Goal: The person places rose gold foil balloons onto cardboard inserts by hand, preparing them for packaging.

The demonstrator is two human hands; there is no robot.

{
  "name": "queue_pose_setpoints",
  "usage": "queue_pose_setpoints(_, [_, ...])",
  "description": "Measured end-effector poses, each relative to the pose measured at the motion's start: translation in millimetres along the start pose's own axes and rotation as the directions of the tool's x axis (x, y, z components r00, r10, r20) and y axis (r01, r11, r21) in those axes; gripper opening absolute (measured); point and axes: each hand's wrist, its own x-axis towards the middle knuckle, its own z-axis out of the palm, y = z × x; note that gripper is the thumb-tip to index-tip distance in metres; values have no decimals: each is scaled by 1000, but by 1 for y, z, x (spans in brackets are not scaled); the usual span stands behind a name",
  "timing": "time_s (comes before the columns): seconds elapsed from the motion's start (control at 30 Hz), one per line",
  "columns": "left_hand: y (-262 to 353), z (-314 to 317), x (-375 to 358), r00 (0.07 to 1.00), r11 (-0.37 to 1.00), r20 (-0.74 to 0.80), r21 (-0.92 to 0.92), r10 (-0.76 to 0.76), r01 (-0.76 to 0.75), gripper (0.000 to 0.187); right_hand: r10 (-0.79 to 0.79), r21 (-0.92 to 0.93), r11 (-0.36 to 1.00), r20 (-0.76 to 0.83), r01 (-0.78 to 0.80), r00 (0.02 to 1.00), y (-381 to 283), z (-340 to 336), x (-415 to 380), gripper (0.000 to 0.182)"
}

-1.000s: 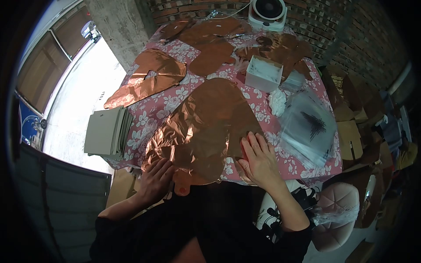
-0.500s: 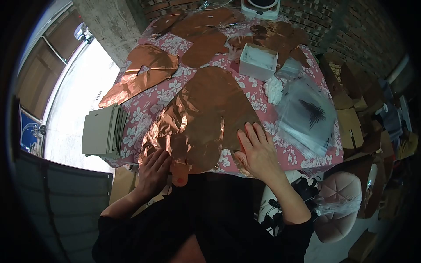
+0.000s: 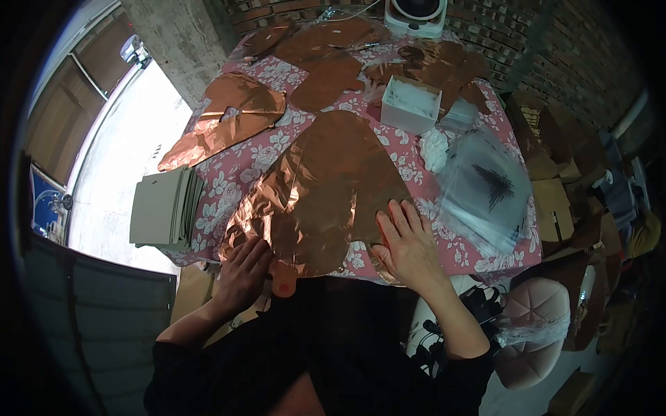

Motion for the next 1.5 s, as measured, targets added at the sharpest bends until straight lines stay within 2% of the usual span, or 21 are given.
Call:
queue_pose_setpoints(0.57, [-8,4,-5,1000,999,15,34,26,-27,33,-9,-20,1000,12,9,1000,0,-1,4,61])
queue_pose_setpoints(0.67, [-10,6,-7,999,999,33,-6,40,-40,38,-22,29,999,-14,22,1000,-7,-7,14,62])
queue_pose_setpoints(0.87, [-8,4,-7,999,999,32,-11,37,-37,39,-175,95,981,50,170,983,-27,-7,40,63])
queue_pose_setpoints(1.0, [-7,2,-5,998,998,37,-4,55,-55,40,-256,114,961,9,253,967,-35,7,54,64])
queue_pose_setpoints(1.27, [-8,-4,0,994,995,53,28,90,-92,41,-248,49,968,70,245,966,-41,26,55,63])
queue_pose_setpoints(1.33, [-6,-21,11,979,988,201,-156,29,3,47,-247,49,969,69,244,967,-40,27,55,63])
queue_pose_setpoints(1.4, [-8,-60,23,966,979,242,-198,86,-38,50,-240,49,970,65,237,968,-41,27,54,63])
queue_pose_setpoints(1.47, [-17,-68,33,950,969,279,-239,138,-70,53,-248,47,968,64,245,967,-41,26,55,64])
queue_pose_setpoints(1.5, [-24,-61,36,959,957,277,-291,66,18,49,-247,45,969,61,244,967,-41,26,54,64])
